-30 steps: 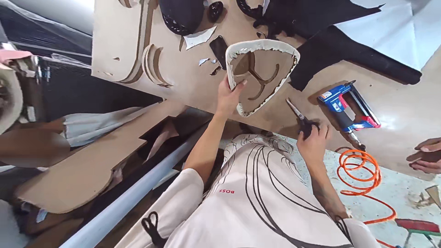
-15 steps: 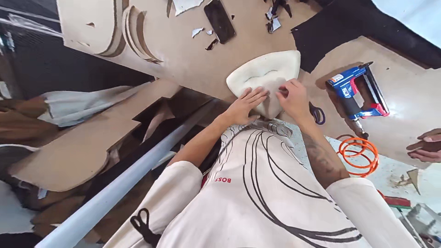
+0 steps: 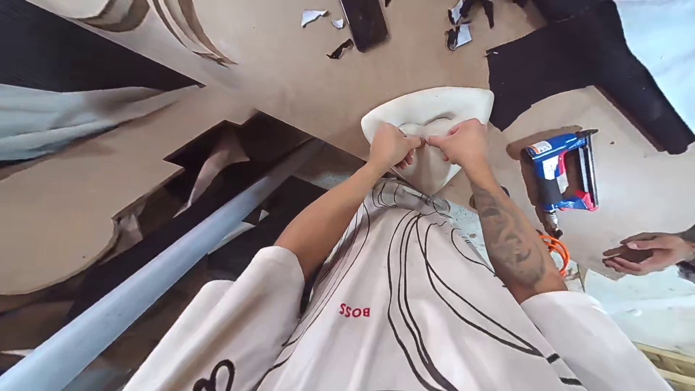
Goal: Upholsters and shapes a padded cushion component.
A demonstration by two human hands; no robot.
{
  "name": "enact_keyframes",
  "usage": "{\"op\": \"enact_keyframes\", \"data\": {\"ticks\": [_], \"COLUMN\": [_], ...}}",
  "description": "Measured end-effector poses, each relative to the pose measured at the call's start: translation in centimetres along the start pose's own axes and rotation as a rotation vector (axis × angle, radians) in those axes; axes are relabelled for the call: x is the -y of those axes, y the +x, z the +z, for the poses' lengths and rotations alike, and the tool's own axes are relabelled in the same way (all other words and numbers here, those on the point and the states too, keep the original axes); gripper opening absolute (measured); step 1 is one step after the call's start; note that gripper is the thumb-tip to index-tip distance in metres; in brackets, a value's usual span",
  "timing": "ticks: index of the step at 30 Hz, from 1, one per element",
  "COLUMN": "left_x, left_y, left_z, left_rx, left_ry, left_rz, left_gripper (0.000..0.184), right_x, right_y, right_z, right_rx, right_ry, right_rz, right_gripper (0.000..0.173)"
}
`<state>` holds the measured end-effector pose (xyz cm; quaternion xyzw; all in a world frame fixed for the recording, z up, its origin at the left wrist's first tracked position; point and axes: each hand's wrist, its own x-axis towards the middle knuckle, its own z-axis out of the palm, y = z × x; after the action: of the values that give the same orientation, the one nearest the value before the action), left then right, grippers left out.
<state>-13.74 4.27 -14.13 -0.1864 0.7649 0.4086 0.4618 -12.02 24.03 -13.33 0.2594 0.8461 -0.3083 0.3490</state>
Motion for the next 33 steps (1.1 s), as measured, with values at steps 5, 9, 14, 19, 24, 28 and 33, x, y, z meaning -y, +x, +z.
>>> {"op": "enact_keyframes", "data": {"ticks": [5, 9, 14, 19, 24, 28, 33], "left_x": [-0.6, -1.2, -1.4, -1.5, -1.4, -1.5, -1.4], "left_y": [-0.1, 0.3, 0.7, 0.7, 0.8, 1.1, 1.1], "left_z": [0.4, 0.4, 0.4, 0.3, 0.5, 0.5, 0.8], "left_rx": [-0.072, -0.061, -0.061, -0.049, -0.063, -0.075, -0.095], "left_ry": [0.092, 0.044, -0.034, -0.142, -0.192, -0.160, -0.133], "left_rz": [-0.042, -0.088, -0.122, -0.126, -0.116, -0.116, -0.121], "left_gripper": [0.051, 0.055, 0.049, 0.042, 0.038, 0.040, 0.042], "right_x": [-0.8, -0.2, 0.1, 0.0, -0.6, 1.0, 0.7], "right_y": [-1.1, -0.7, -0.4, -0.7, -0.8, 1.2, 1.0], "right_z": [1.3, 1.0, 1.3, 1.0, 1.1, 1.3, 1.3], "right_rx": [-0.021, 0.027, 0.051, 0.061, 0.074, 0.041, 0.043], "right_ry": [0.203, 0.256, 0.282, 0.319, 0.376, 0.274, 0.308], "right_rz": [0.001, 0.063, 0.060, 0.009, -0.019, 0.037, -0.048], "right_gripper": [0.055, 0.048, 0.043, 0.040, 0.041, 0.032, 0.034]}}
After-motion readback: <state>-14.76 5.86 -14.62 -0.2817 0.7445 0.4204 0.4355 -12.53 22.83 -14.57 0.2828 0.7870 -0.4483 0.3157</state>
